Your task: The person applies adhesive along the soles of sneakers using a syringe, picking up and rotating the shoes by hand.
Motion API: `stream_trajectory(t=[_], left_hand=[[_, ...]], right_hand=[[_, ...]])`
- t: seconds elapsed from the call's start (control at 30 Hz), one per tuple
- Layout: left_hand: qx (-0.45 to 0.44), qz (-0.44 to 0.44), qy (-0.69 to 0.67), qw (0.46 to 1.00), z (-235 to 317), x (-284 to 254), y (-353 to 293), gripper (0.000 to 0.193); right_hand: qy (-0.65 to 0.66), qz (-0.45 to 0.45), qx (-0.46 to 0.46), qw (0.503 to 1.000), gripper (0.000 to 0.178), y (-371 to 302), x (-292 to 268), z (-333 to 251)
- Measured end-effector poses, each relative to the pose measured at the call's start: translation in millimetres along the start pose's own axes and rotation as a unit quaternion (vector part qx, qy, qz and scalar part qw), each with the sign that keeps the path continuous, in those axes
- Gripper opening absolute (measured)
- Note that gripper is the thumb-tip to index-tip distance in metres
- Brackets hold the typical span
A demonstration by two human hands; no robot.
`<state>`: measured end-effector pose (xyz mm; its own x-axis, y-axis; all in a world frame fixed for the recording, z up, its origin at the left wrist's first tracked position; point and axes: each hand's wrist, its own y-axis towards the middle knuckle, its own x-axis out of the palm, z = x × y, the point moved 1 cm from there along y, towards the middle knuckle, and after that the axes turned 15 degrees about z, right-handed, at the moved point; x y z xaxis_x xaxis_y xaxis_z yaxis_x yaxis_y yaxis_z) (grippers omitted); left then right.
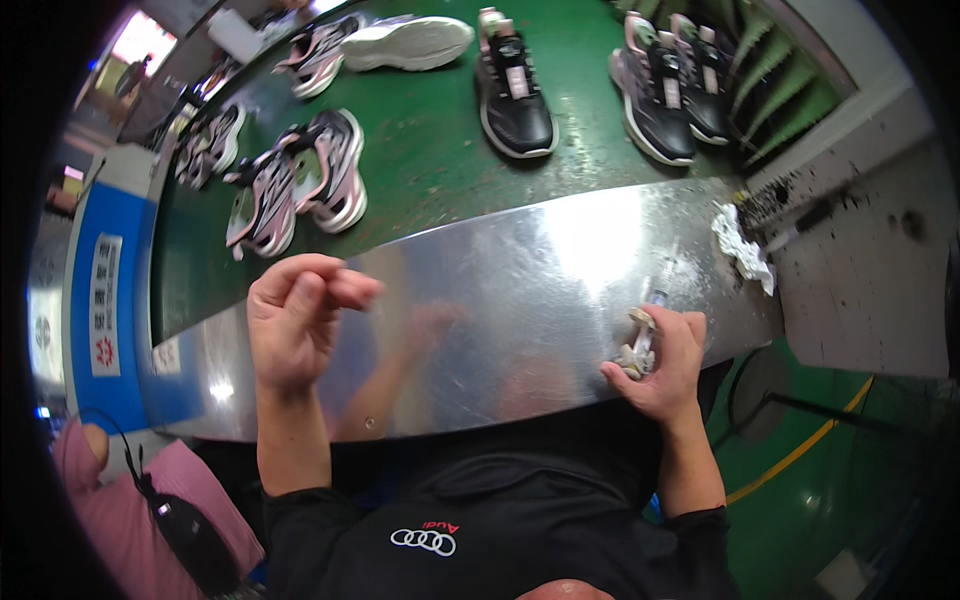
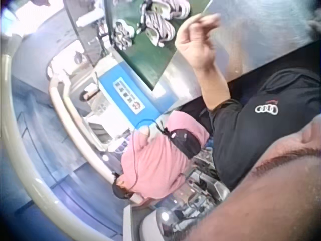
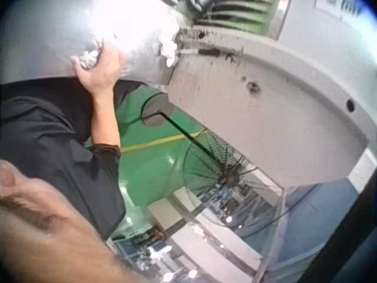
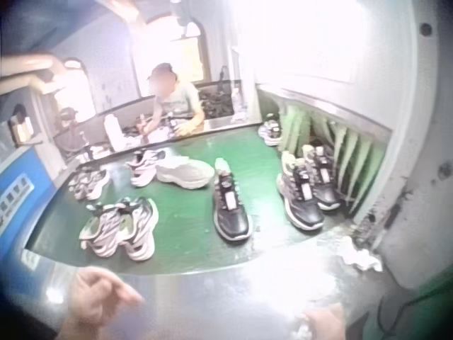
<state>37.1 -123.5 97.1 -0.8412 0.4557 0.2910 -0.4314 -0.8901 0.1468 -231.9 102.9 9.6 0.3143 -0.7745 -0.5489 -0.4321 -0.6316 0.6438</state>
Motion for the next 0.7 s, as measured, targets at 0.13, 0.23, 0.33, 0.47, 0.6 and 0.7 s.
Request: stream_trajectory(t=[0.13,0.23,0.33,0.47,0.6,0.7], left_hand=[[-0.025,0.22,0.144,0.965,-32.2,-114.0,17.4,0.021],[-0.023,0.233,0.169,0.957,-56.5,-137.8,45.0,0.032],[0.021,0.244,0.233,0.941,-88.0,-93.9,82.0,0.058],[0.143,0.219,0.433,0.863,-117.6,-162.6,137.4,0.059],[0.127,0.243,0.469,0.839,-142.8,-162.7,169.7,0.059],[0.139,0.216,0.456,0.852,-144.9,-126.7,161.8,0.06]], right_hand=[[0.011,-0.008,-0.006,1.0,0.064,4.8,5.0,-6.5],[0.005,0.0,-0.005,1.0,0.065,2.5,-2.8,-4.7],[-0.017,0.003,0.008,1.0,0.062,-1.1,-12.4,-0.6],[0.058,0.012,0.033,0.998,0.059,-10.6,-3.2,5.7],[0.027,0.02,-0.007,0.999,0.063,-8.1,8.2,-1.8],[0.019,0.008,0.028,0.999,0.066,-11.3,-0.4,-2.0]])
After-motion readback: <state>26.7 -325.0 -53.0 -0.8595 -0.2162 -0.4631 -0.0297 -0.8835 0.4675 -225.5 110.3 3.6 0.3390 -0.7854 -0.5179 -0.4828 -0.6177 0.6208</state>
